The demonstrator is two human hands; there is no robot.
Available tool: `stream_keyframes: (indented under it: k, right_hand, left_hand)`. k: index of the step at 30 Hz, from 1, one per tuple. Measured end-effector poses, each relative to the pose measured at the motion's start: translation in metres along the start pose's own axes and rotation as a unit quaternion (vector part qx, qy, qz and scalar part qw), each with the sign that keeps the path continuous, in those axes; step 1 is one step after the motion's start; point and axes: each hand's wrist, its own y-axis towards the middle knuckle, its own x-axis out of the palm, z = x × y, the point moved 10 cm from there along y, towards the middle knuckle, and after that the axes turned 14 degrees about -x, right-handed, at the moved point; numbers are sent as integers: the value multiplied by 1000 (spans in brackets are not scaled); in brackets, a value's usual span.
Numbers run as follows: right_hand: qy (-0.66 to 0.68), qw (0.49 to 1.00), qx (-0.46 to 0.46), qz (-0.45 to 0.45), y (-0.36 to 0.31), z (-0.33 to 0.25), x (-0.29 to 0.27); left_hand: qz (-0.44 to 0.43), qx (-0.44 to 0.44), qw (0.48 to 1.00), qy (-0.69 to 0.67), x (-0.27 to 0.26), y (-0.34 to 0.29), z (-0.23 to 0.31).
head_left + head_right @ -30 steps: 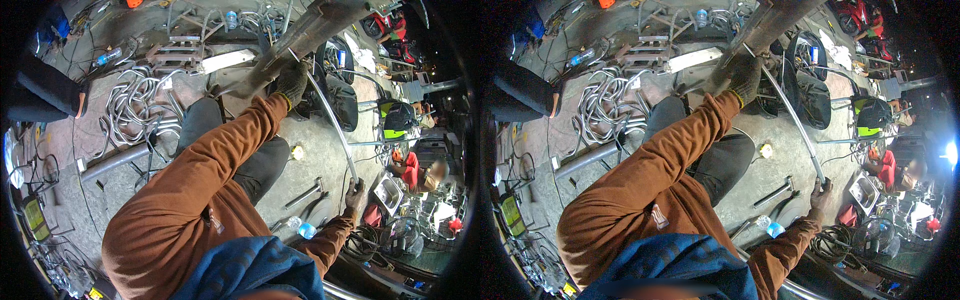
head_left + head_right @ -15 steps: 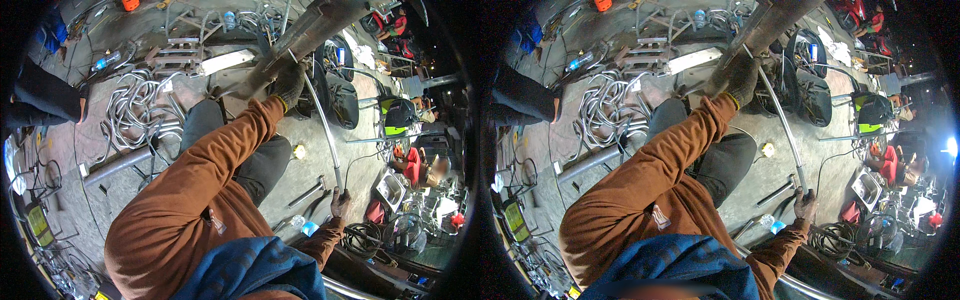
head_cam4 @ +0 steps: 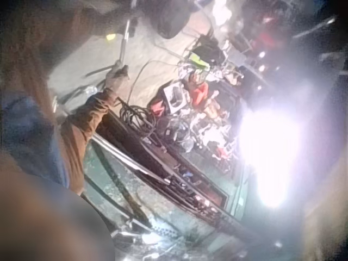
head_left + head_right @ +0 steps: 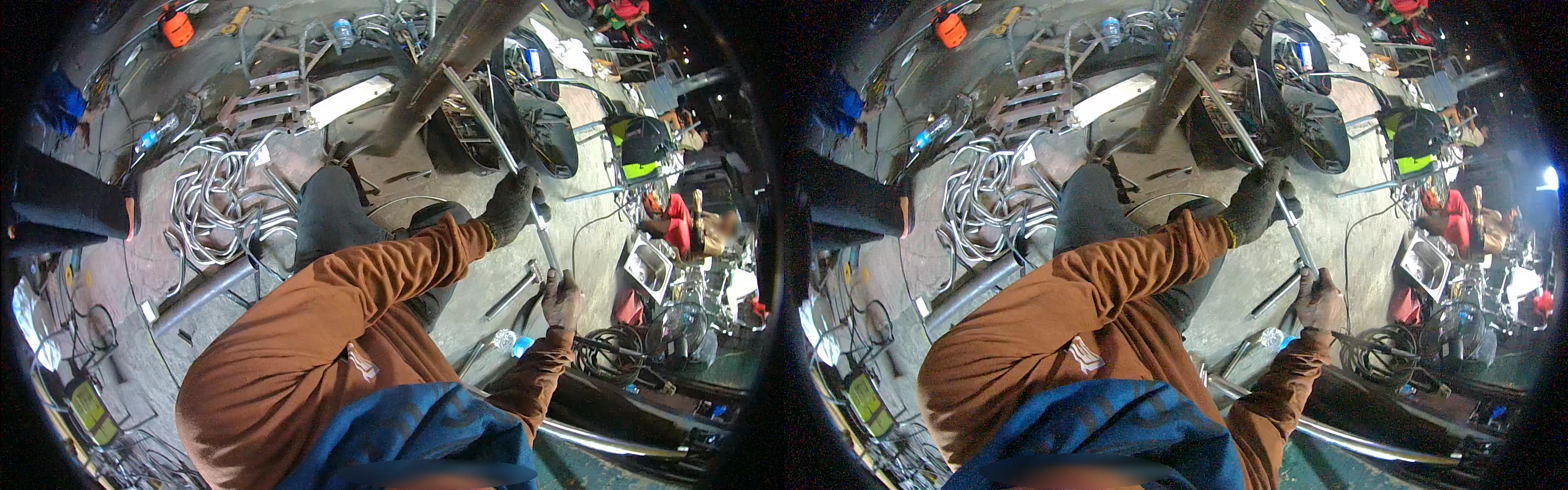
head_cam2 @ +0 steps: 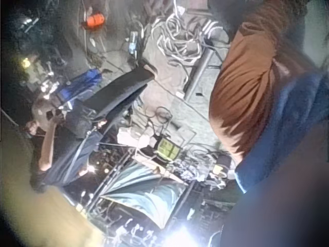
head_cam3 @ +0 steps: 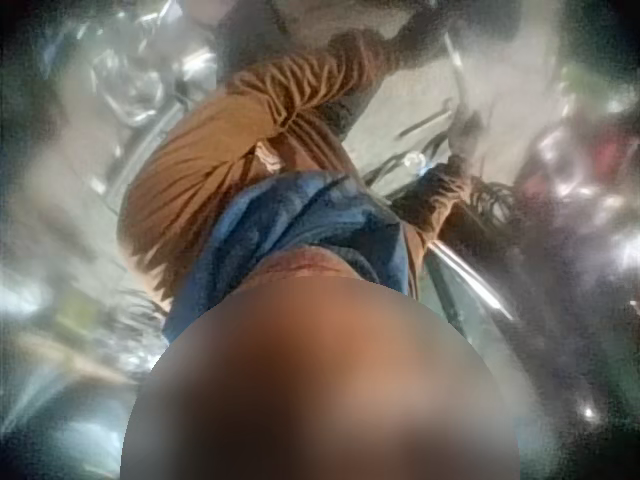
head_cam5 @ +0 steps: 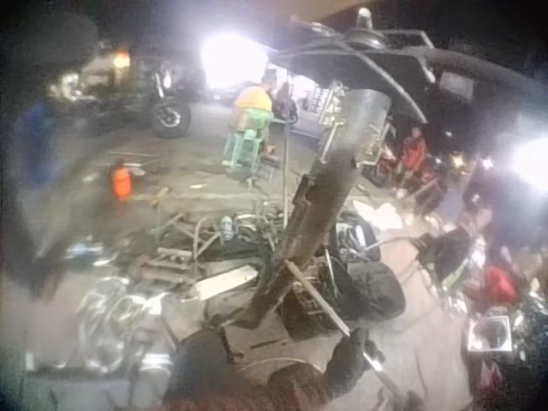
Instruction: The person measures a metal rod with a tape measure, then bends it around a vertical post using both hands. They repeatedly adjust the rod's curvature and check its shape against the post, working while seated on the floor.
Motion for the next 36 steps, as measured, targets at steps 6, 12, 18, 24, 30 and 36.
stream_keyframes:
  k: [6, 12, 18, 24, 30, 36]
  right_hand:
    - [1, 995, 84, 47, -26, -52, -9]
    - [323, 928, 187, -8, -94, -173, 68]
    - [314, 930, 187, 40, -114, -54, -9]
    - [164, 974, 154, 9, -54, -47, -107]
    - [175, 976, 124, -24, -49, -9, -110]
    - [206, 976, 57, -43, -40, 3, -49]
  left_hand:
    - [40, -21, 995, 94, -16, -18, 1]
    - [-16, -145, 864, 483, -51, -97, 46]
    - [223, 433, 495, 719, 50, -130, 283]
    - [166, 364, 653, 643, -7, -39, 281]
    - [262, 442, 632, 580, -36, -36, 286]
    - [394, 273, 705, 523, -95, -40, 264]
